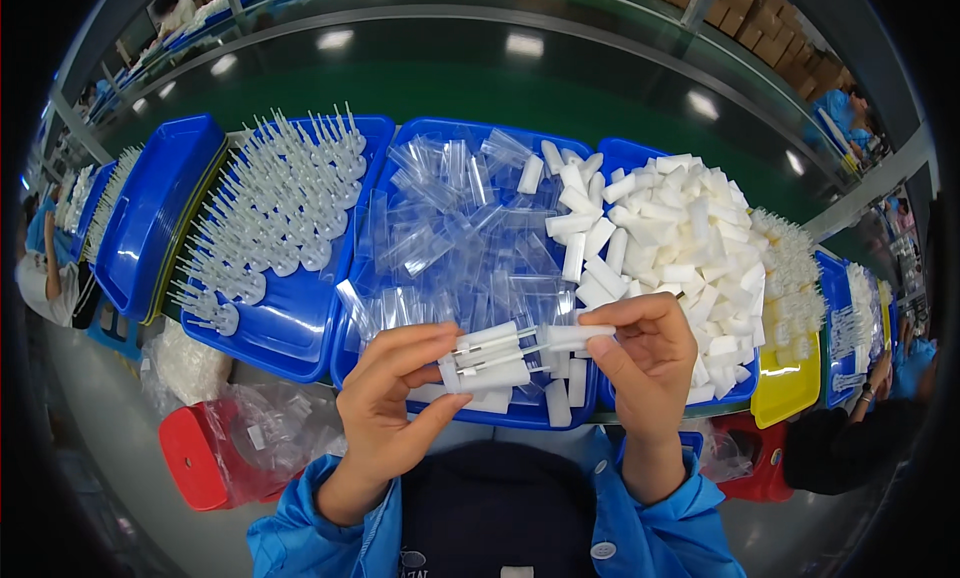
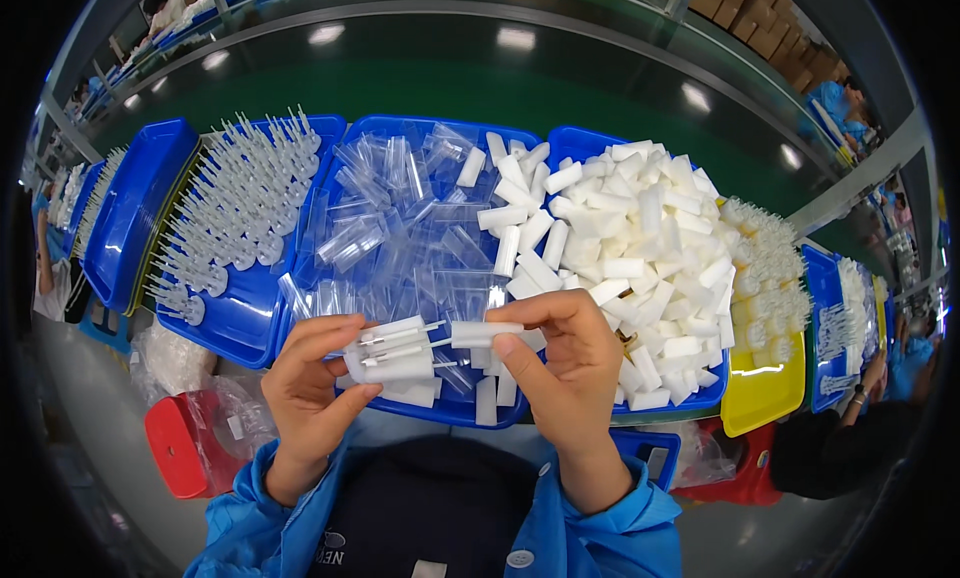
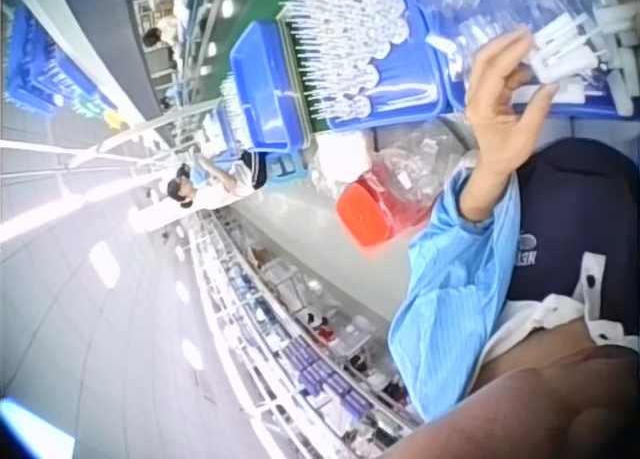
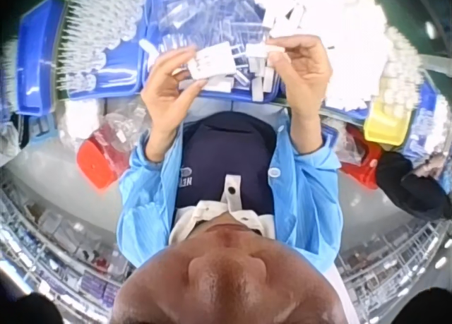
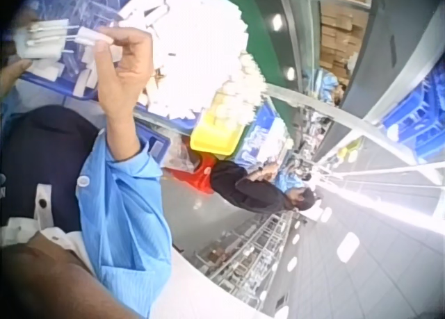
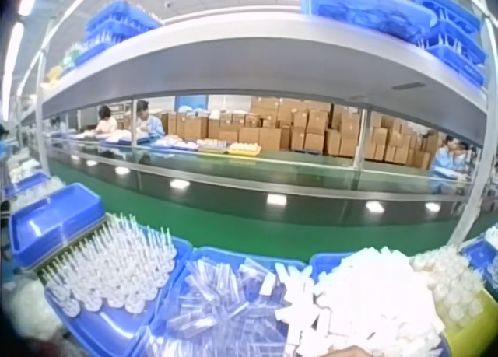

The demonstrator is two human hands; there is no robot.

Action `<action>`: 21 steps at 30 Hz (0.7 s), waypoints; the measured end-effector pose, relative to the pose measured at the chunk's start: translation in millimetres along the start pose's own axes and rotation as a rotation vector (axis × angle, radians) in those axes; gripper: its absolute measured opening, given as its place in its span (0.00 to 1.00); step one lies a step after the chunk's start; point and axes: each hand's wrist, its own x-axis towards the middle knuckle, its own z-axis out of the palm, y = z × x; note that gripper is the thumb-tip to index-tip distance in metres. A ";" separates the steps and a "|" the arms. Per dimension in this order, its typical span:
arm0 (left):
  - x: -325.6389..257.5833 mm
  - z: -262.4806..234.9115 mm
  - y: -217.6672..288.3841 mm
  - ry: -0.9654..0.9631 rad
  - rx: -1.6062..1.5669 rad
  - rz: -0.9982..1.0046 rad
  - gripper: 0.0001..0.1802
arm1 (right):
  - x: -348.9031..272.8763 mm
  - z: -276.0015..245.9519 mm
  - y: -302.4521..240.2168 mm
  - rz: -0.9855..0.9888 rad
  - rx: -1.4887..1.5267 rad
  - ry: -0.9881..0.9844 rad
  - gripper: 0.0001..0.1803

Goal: The person inserts white plastic cylindrical components into clear plastic sleeves. They pick up a white piece from a blue bin, slide it into a clear sleeve, and place the assembled unit into a yellow bin. The process is repeated continuously throughout the clip.

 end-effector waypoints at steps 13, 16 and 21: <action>1.1 4.4 -2.3 -0.026 -0.021 0.015 0.26 | -4.3 -5.5 -1.8 0.041 0.033 -0.019 0.13; 2.3 4.7 -5.5 -0.014 -0.038 0.020 0.27 | -3.5 -4.0 -2.8 0.042 0.015 -0.061 0.13; 2.1 -1.0 -8.8 -0.074 0.053 0.033 0.28 | 1.2 -4.9 -4.8 -0.013 -0.216 -0.108 0.12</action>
